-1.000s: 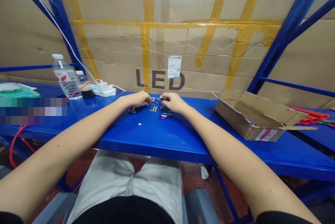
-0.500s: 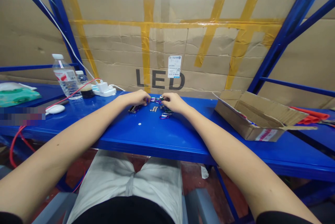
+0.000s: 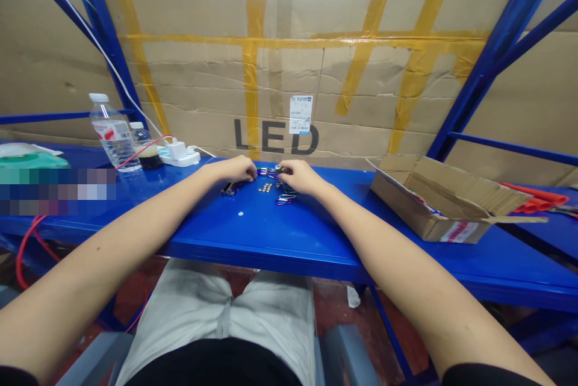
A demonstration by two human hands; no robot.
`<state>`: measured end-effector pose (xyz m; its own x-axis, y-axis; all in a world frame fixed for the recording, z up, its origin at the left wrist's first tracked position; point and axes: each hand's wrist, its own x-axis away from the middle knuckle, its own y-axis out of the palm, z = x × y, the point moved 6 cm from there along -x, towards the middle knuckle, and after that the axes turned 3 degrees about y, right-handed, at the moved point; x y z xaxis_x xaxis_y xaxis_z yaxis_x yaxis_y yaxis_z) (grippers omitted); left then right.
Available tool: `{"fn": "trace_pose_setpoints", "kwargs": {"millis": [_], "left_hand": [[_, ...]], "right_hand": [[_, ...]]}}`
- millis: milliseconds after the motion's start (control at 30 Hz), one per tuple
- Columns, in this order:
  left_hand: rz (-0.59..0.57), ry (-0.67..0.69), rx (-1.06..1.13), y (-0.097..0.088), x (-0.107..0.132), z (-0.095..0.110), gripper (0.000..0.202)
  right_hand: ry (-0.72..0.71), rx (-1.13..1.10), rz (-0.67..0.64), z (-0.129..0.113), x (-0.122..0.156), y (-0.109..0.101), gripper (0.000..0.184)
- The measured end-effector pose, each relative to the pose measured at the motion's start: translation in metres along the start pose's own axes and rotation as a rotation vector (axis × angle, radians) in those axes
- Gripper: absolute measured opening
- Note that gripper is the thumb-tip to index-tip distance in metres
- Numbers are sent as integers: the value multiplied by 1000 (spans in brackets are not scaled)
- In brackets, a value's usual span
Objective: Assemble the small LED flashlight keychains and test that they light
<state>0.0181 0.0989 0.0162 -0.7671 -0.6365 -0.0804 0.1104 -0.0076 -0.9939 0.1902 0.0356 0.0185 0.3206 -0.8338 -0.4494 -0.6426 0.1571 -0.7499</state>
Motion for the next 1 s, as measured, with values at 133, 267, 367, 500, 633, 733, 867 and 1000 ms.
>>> {"fn": "trace_pose_setpoints", "kwargs": {"millis": [133,267,367,500,633,733,867,1000], "left_hand": [[115,48,25,-8,2,13,21],[501,256,60,-35,8,47,18],[623,377,102,-43,11,70,19],[578,445,94,-40,10,83,18],[549,429,103,-37,9,76,19],[545,428,140,-38,9,73,17],[554,428,159,-38,8,74,18],[601,340,224,-37,7,70,22]], "right_hand": [[-10,9,6,0,0,-1,15],[-17,48,8,0,-1,-1,14],[-17,54,7,1,-1,0,15],[-20,10,2,3,-1,1,19],[-5,4,5,5,-2,2,20],[3,-16,6,6,-2,1,22],[9,-51,1,5,-2,1,24],[-20,-58,27,2,-3,0,19]]}}
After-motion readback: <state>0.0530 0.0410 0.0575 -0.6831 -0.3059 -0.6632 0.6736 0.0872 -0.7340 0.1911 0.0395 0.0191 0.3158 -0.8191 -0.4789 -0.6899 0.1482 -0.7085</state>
